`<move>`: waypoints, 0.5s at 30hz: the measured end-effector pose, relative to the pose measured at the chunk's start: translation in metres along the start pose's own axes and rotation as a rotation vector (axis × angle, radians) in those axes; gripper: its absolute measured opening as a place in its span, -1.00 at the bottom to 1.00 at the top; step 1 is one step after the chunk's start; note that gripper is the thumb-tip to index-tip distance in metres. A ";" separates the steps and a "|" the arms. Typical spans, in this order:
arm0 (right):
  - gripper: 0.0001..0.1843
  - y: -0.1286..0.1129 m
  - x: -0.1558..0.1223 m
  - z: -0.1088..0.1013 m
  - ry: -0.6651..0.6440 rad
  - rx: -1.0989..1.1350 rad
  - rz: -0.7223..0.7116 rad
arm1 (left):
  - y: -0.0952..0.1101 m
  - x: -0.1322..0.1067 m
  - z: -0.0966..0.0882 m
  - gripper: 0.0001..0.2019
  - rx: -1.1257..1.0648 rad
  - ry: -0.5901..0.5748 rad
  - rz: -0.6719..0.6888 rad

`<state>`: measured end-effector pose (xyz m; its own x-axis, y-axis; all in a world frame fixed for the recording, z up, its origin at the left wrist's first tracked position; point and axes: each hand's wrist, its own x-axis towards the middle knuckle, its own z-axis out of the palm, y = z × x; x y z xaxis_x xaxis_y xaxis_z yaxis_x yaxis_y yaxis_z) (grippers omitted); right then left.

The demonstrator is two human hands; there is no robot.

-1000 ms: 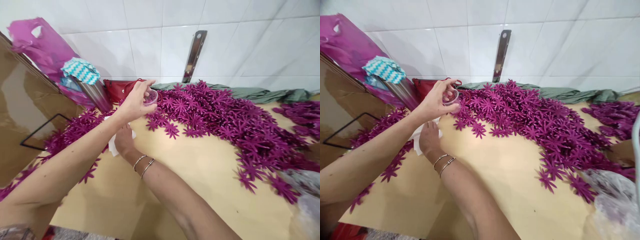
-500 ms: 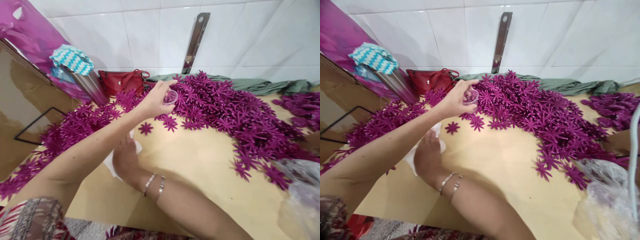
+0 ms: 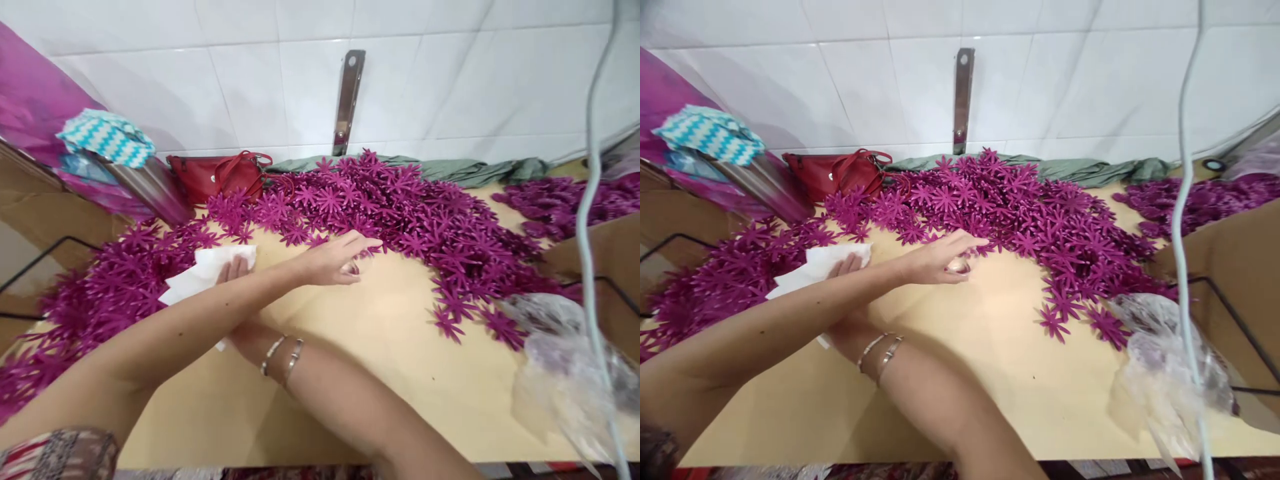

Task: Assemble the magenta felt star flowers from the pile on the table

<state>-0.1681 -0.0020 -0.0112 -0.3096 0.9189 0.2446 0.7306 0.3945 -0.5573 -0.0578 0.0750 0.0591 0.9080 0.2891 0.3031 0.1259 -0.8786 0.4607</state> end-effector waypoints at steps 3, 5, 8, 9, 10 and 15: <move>-0.53 -0.017 0.036 -0.001 -0.011 0.004 0.029 | -0.001 0.010 0.009 -0.27 -0.028 -0.006 -0.005; -0.53 -0.016 0.040 -0.011 -0.008 0.021 -0.044 | -0.002 0.007 0.002 -0.15 -0.025 0.009 -0.001; -0.45 0.005 0.003 -0.035 -0.019 0.040 -0.182 | 0.004 -0.018 -0.033 0.00 0.019 0.069 0.007; -0.44 0.014 -0.018 -0.043 -0.038 0.050 -0.213 | 0.009 -0.032 -0.050 -0.06 0.051 0.116 -0.016; -0.45 0.024 -0.040 -0.051 -0.057 0.057 -0.226 | 0.015 -0.048 -0.067 -0.17 0.089 0.179 -0.041; -0.30 0.045 -0.103 -0.064 -0.232 -0.069 -0.154 | 0.061 -0.129 -0.108 -0.61 0.245 0.852 -0.439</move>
<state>-0.0644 -0.0797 -0.0106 -0.5454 0.8281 0.1298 0.7014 0.5357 -0.4702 -0.2101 0.0253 0.1383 0.1814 0.7008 0.6899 0.5491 -0.6542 0.5201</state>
